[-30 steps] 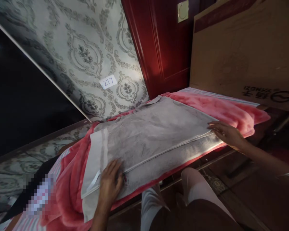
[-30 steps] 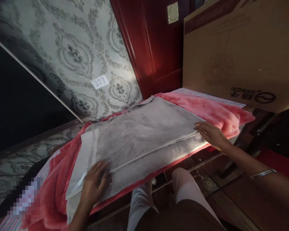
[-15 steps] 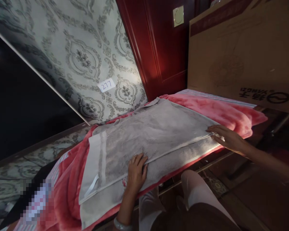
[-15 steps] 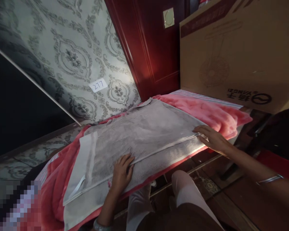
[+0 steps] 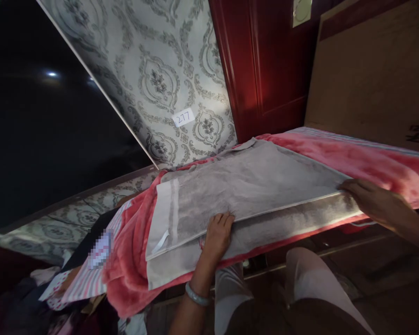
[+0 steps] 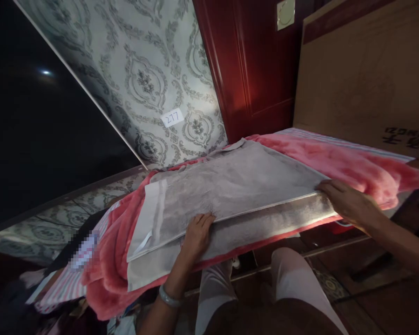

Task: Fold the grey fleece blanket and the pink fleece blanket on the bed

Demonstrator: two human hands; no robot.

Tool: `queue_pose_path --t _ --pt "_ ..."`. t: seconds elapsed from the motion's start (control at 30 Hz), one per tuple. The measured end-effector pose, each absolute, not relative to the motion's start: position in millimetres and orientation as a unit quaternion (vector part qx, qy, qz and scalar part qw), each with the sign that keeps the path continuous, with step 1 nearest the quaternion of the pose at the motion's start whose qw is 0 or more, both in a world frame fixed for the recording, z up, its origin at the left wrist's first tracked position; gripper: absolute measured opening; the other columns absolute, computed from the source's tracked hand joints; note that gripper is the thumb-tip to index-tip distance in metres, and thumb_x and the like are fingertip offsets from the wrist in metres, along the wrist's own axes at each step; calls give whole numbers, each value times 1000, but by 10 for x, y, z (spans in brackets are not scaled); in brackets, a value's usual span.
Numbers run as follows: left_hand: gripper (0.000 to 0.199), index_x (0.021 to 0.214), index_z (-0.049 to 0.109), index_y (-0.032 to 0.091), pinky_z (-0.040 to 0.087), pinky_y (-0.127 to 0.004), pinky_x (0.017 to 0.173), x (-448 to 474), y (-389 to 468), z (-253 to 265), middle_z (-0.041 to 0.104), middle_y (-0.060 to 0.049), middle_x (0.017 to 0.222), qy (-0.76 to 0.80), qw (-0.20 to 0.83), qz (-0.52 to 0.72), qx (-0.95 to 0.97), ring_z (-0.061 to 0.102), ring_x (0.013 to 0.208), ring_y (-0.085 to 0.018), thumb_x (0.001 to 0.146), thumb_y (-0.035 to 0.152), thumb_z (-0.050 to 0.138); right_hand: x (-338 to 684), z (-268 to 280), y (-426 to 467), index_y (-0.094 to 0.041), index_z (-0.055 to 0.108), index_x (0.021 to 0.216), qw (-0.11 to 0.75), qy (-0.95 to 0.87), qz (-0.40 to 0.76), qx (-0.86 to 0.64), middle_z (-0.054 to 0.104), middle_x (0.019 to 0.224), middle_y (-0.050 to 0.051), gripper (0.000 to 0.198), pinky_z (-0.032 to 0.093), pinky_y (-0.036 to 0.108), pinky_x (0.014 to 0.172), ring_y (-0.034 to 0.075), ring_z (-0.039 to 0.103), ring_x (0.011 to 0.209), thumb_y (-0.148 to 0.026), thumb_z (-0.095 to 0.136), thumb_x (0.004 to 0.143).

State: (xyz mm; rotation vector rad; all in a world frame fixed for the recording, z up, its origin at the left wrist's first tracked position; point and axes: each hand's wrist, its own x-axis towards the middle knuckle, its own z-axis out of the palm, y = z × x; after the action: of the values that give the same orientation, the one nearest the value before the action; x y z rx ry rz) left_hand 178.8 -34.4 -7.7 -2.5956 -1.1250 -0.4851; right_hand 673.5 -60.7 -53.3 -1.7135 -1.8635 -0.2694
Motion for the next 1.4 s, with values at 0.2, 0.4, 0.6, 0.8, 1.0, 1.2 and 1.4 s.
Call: queue_pose_path --t 0.2,0.4,0.6,0.8,1.0,1.2,1.4 --pt "46 128 67 20 54 -45 96 1788 -394 -201 71 -13 132 -395 121 -160 -896 64 113 -27 91 1 48 6620 -615 -701 -26 70 92 323 -702 -73 -630 73 104 16 34 59 46 95 31 70 105 -41 39 90" --pt "54 142 59 21 50 -49 104 1897 -412 -138 62 -13 147 -338 119 -126 -925 59 129 -30 93 3 46 6752 -553 -724 -30 74 95 339 -686 -83 -639 75 108 11 35 62 42 81 29 72 104 -47 45 90" --pt "53 149 54 29 41 -46 114 2155 -176 172 56 -4 155 -187 52 -91 -977 48 144 -27 97 18 51 6093 -112 -314 -27 77 109 350 -780 -43 -517 73 124 11 42 58 47 101 28 69 115 -49 44 97" --pt "36 136 66 36 47 -35 96 2478 302 282 60 1 151 -81 87 -38 -992 61 122 -22 103 38 52 5582 -177 368 -28 76 120 278 -837 -5 -471 72 128 10 47 58 54 98 30 68 117 -53 42 100" --pt "37 136 66 38 45 -35 91 2589 444 149 63 3 143 -71 70 -81 -992 60 113 -18 107 43 44 5897 -80 1057 -20 79 102 275 -798 -8 -536 77 104 15 47 59 55 93 33 71 101 -42 38 97" --pt "42 144 60 37 43 -38 106 2533 380 277 55 6 155 -67 99 -87 -989 54 133 -18 108 44 40 5564 120 2032 -18 74 120 267 -805 27 -529 71 128 16 46 49 56 111 35 63 126 -41 45 93" --pt "50 151 54 42 32 -40 123 2543 440 269 46 9 163 -45 204 -76 -975 36 153 -21 108 53 30 5148 149 2887 -19 75 122 229 -822 81 -515 68 136 13 46 47 50 113 33 62 129 -42 50 91"
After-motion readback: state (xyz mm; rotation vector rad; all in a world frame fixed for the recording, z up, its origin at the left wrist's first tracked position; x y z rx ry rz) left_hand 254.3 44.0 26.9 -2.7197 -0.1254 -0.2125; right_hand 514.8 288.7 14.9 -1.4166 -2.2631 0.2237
